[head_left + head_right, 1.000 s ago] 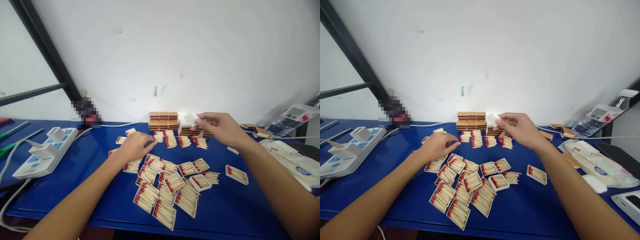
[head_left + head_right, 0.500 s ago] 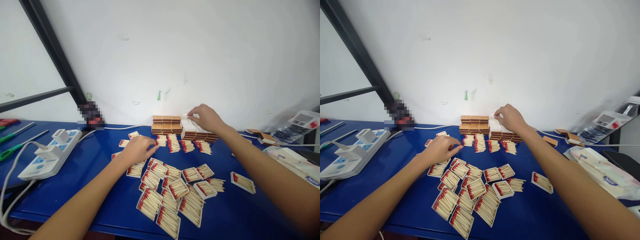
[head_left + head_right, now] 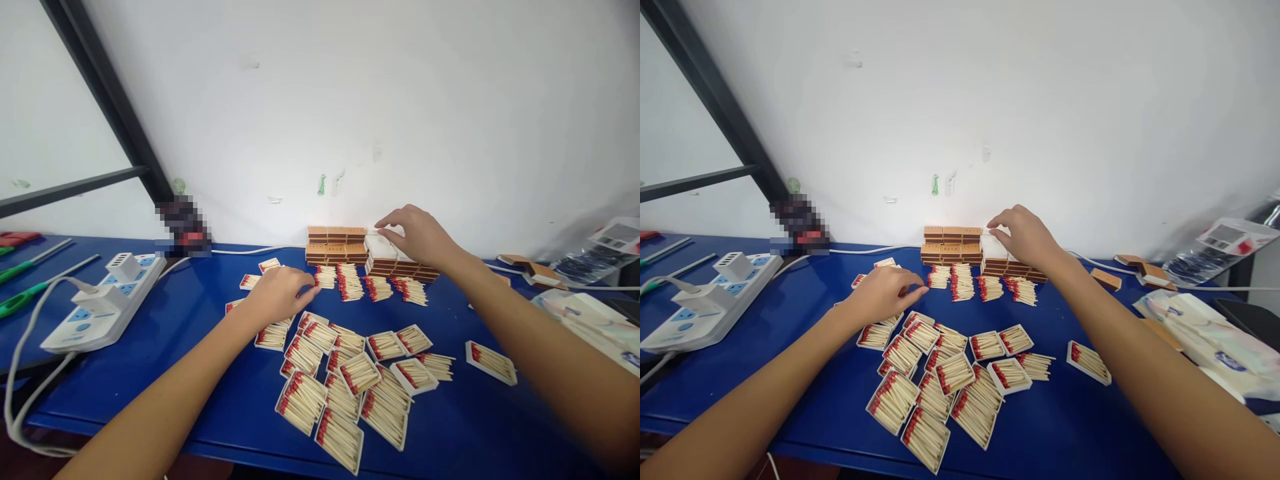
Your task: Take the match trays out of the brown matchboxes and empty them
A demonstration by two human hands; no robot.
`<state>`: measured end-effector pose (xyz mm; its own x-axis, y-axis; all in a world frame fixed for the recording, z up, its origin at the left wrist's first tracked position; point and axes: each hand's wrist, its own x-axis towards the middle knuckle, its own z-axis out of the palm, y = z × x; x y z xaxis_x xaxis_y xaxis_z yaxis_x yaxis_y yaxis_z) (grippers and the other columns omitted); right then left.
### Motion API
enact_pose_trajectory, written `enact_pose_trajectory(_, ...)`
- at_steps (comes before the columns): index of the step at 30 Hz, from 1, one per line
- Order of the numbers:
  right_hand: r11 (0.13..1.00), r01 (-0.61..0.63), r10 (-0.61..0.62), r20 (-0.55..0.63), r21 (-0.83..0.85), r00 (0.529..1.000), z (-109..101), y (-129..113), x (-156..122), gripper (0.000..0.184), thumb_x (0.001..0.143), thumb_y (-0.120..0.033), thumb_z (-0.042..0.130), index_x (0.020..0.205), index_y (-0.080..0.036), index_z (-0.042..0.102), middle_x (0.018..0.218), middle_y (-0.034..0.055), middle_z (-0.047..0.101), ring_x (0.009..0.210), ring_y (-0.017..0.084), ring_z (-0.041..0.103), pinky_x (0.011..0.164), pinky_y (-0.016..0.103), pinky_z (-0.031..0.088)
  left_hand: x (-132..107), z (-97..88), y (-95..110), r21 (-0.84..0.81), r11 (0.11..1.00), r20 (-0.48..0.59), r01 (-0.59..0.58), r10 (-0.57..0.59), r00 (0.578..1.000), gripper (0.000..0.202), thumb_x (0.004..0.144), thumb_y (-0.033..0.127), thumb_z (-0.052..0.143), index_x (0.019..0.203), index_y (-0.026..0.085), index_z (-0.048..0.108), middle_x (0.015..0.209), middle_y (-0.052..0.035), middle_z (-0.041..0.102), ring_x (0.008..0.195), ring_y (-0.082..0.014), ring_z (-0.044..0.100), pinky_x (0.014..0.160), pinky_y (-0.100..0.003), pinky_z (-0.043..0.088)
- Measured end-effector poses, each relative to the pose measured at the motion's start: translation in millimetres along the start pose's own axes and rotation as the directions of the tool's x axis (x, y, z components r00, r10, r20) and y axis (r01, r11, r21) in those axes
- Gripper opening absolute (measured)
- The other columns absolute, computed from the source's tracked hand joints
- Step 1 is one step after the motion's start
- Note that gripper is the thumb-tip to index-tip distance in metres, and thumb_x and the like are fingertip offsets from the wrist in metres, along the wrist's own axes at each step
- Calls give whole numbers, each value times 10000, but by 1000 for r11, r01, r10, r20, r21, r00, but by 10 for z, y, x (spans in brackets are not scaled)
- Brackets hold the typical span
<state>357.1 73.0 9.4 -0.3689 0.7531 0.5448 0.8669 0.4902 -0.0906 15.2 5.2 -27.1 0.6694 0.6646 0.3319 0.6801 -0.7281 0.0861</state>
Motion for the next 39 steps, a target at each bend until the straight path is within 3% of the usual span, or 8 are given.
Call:
enact_pose_trajectory(2,997,2,-4,18,82,1000,-105,-207,-115,302,998,-392,578,1049,-239,833,1022,112,809,953,311,694,851,480,543,3,-3,6,3,1000,2,6,-6,1000,312,1040,357,555,1018,192,820,796,-63,776,717,-216,697,629,-331,438)
enact_pose_trajectory(4,975,-46,13,151,217,988,-213,-427,-272,293,994,-442,603,1032,-259,829,1039,92,813,868,270,706,787,441,559,6,-8,13,4,1000,3,10,-10,1000,309,1039,354,557,1012,189,818,786,-62,774,713,-215,696,627,-332,432)
enact_pose_trajectory(8,923,-83,-112,469,376,876,-408,-730,-648,231,958,-470,681,1052,-319,828,1037,63,810,879,264,724,705,401,581,13,-15,29,7,1000,4,1,-1,1000,305,1038,337,555,1003,184,817,779,-59,770,697,-206,688,622,-330,416)
enact_pose_trajectory(12,914,-113,-142,568,390,810,-487,-790,-938,232,905,-437,762,1116,-357,818,1163,54,792,1018,279,736,768,396,608,18,-12,44,1,1000,5,-5,5,1000,332,1044,345,535,985,181,817,775,-62,769,682,-194,675,620,-324,405)
enact_pose_trajectory(21,888,-138,-174,596,440,784,-260,-815,-955,176,971,-375,664,979,-258,794,1016,60,775,910,224,688,774,364,529,21,15,17,24,1000,13,11,-11,1000,360,1051,382,522,1004,189,822,771,-60,758,681,-196,656,630,-329,382)
enact_pose_trajectory(30,930,-86,-116,506,358,854,-145,-697,-944,298,1036,-426,556,900,-237,742,916,69,758,819,220,651,741,376,482,29,15,9,15,1000,21,14,-15,1000,378,1052,403,506,1005,195,818,743,-60,742,671,-204,645,641,-350,373)
enact_pose_trajectory(35,949,-88,-50,419,303,907,-78,-549,-929,271,1027,-390,545,972,-232,757,1001,93,783,927,249,697,798,392,510,35,5,26,17,1000,15,-4,4,1000,371,1047,391,509,985,189,815,714,-55,731,652,-202,641,631,-353,358)
enact_pose_trajectory(39,944,-112,-36,432,311,901,-137,-586,-952,296,1001,-488,622,1061,-237,766,1042,90,778,935,251,700,795,384,524,34,5,31,23,1000,8,-11,11,1000,358,1045,380,517,974,189,812,701,-49,729,638,-193,637,618,-348,352)
